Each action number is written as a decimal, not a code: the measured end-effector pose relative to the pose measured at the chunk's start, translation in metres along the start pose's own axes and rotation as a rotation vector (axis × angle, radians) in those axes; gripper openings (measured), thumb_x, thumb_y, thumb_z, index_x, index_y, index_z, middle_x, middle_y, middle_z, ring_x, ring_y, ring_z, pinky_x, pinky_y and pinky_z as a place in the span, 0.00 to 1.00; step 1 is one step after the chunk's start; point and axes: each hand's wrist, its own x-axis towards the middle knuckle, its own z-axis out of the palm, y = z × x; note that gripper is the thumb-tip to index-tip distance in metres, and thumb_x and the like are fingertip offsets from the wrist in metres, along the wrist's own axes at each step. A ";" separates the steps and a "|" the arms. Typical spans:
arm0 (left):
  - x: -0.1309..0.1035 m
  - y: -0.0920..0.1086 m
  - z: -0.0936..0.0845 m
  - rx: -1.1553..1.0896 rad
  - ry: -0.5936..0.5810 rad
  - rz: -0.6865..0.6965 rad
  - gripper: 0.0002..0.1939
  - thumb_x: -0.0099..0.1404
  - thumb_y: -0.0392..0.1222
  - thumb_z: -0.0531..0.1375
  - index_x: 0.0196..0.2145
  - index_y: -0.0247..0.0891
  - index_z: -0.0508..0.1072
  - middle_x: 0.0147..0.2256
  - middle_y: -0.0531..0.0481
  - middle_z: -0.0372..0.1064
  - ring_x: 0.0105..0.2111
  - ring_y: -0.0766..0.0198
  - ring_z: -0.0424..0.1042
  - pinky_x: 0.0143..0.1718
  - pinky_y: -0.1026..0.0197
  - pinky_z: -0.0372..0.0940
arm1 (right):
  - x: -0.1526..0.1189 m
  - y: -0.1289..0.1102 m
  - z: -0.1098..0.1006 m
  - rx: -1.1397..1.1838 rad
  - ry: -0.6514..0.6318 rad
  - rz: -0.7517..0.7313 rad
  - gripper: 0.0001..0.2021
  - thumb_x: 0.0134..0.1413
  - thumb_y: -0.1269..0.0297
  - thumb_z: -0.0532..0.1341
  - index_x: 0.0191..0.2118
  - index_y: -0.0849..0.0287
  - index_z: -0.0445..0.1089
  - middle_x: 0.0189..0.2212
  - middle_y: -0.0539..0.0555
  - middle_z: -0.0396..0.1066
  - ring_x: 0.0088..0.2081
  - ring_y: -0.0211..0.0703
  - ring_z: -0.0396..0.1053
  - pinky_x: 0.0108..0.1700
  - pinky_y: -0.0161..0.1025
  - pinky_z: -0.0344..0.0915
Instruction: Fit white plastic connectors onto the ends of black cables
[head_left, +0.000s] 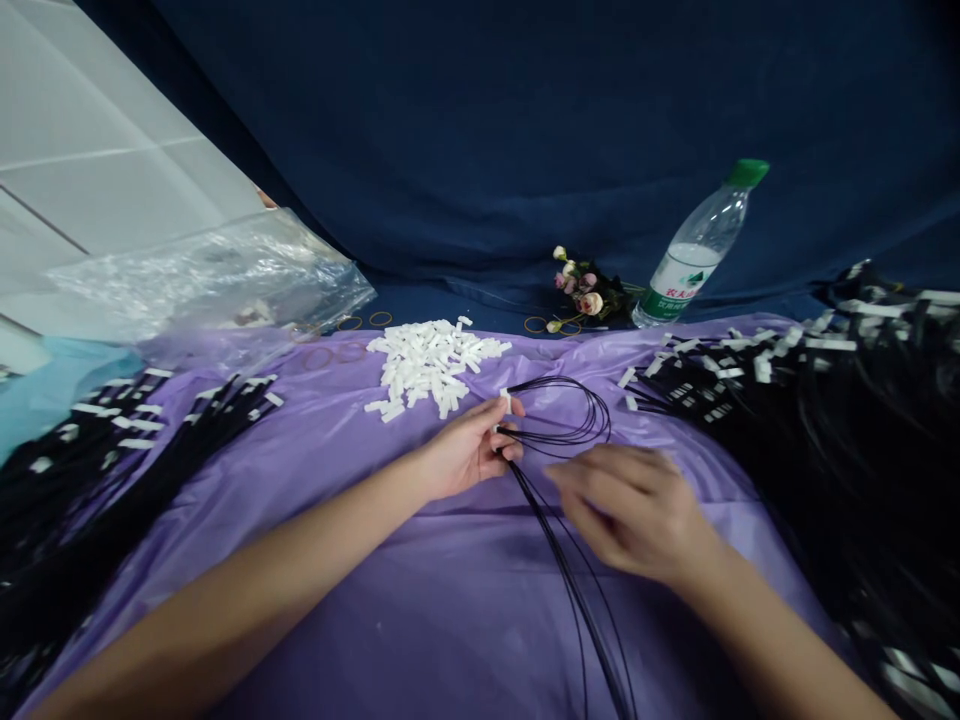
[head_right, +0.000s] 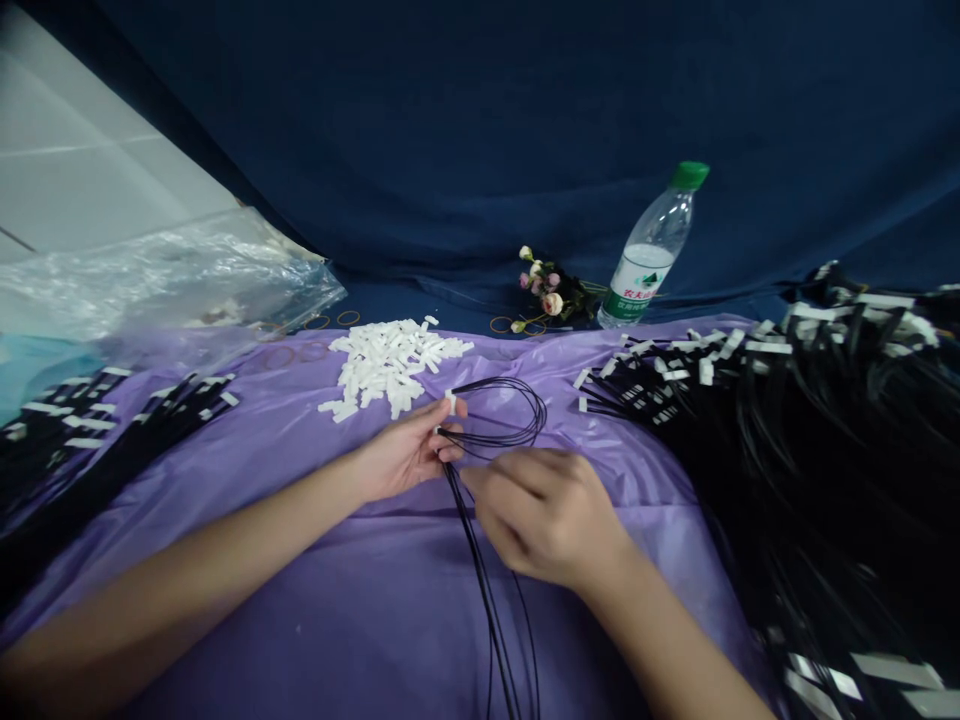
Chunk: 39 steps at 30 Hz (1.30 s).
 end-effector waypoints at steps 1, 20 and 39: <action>0.001 0.000 -0.001 -0.021 0.001 0.005 0.14 0.61 0.52 0.62 0.37 0.40 0.68 0.22 0.57 0.54 0.21 0.74 0.62 0.17 0.72 0.48 | -0.001 0.001 0.002 -0.013 -0.087 -0.045 0.09 0.54 0.76 0.58 0.41 0.62 0.71 0.30 0.53 0.74 0.28 0.38 0.71 0.28 0.35 0.67; 0.002 0.001 -0.003 -0.039 -0.031 0.034 0.11 0.62 0.49 0.61 0.37 0.39 0.70 0.20 0.59 0.52 0.17 0.76 0.61 0.11 0.73 0.41 | -0.005 0.008 0.017 0.042 -0.236 -0.021 0.11 0.57 0.78 0.58 0.43 0.61 0.72 0.40 0.54 0.75 0.36 0.42 0.75 0.37 0.38 0.75; 0.000 0.000 -0.001 0.016 -0.034 0.068 0.10 0.64 0.48 0.60 0.36 0.38 0.70 0.25 0.57 0.58 0.18 0.78 0.60 0.12 0.72 0.44 | -0.006 0.009 0.015 0.081 -0.177 0.013 0.11 0.60 0.76 0.55 0.44 0.62 0.73 0.42 0.56 0.76 0.43 0.41 0.75 0.43 0.38 0.75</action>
